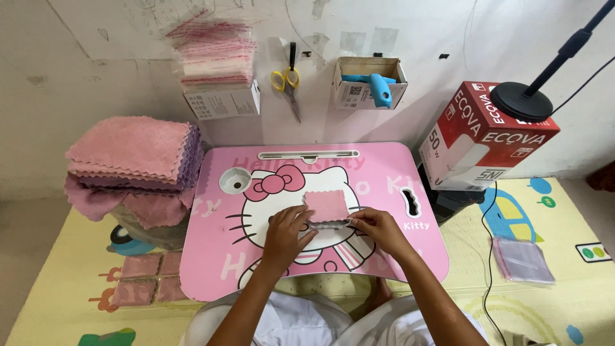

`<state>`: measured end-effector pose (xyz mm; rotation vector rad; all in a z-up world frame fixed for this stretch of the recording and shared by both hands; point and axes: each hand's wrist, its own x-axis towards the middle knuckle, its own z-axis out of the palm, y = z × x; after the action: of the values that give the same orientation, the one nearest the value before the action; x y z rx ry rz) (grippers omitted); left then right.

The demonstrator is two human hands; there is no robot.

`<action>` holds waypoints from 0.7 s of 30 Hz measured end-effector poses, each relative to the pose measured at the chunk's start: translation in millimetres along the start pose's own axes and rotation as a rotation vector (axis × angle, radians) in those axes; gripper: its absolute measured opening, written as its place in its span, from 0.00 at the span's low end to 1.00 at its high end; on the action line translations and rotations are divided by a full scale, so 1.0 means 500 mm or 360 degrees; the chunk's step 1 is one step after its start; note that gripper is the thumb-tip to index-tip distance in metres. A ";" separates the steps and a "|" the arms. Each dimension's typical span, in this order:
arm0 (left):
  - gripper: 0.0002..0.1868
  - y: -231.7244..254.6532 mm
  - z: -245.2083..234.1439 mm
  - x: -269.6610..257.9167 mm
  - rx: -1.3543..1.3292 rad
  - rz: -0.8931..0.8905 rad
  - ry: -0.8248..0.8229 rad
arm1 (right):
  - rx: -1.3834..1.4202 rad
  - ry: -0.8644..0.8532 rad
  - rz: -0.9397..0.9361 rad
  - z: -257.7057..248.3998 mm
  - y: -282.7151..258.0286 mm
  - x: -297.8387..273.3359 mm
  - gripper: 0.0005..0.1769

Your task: Cleaning small microfiber cloths with a lint roller, folding them, and placing them into individual plastic packaging sleeves.

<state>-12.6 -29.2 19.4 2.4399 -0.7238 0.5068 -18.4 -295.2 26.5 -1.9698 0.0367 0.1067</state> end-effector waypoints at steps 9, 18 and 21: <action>0.07 -0.017 0.027 -0.008 -0.0411 -0.0242 -0.0014 | -0.0283 0.0066 -0.0341 0.016 -0.035 -0.064 0.27; 0.07 0.016 -0.016 0.000 -0.0570 -0.0334 -0.0090 | -0.0611 0.0296 -0.0519 0.053 0.051 -0.032 0.11; 0.09 0.014 -0.016 0.011 -0.0638 -0.0457 -0.0171 | -0.0551 0.0335 -0.0340 0.059 0.008 -0.028 0.11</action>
<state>-14.0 -31.4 31.1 2.1515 -0.4519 0.1043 -34.4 -269.9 12.6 -2.3098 -0.0585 -0.2501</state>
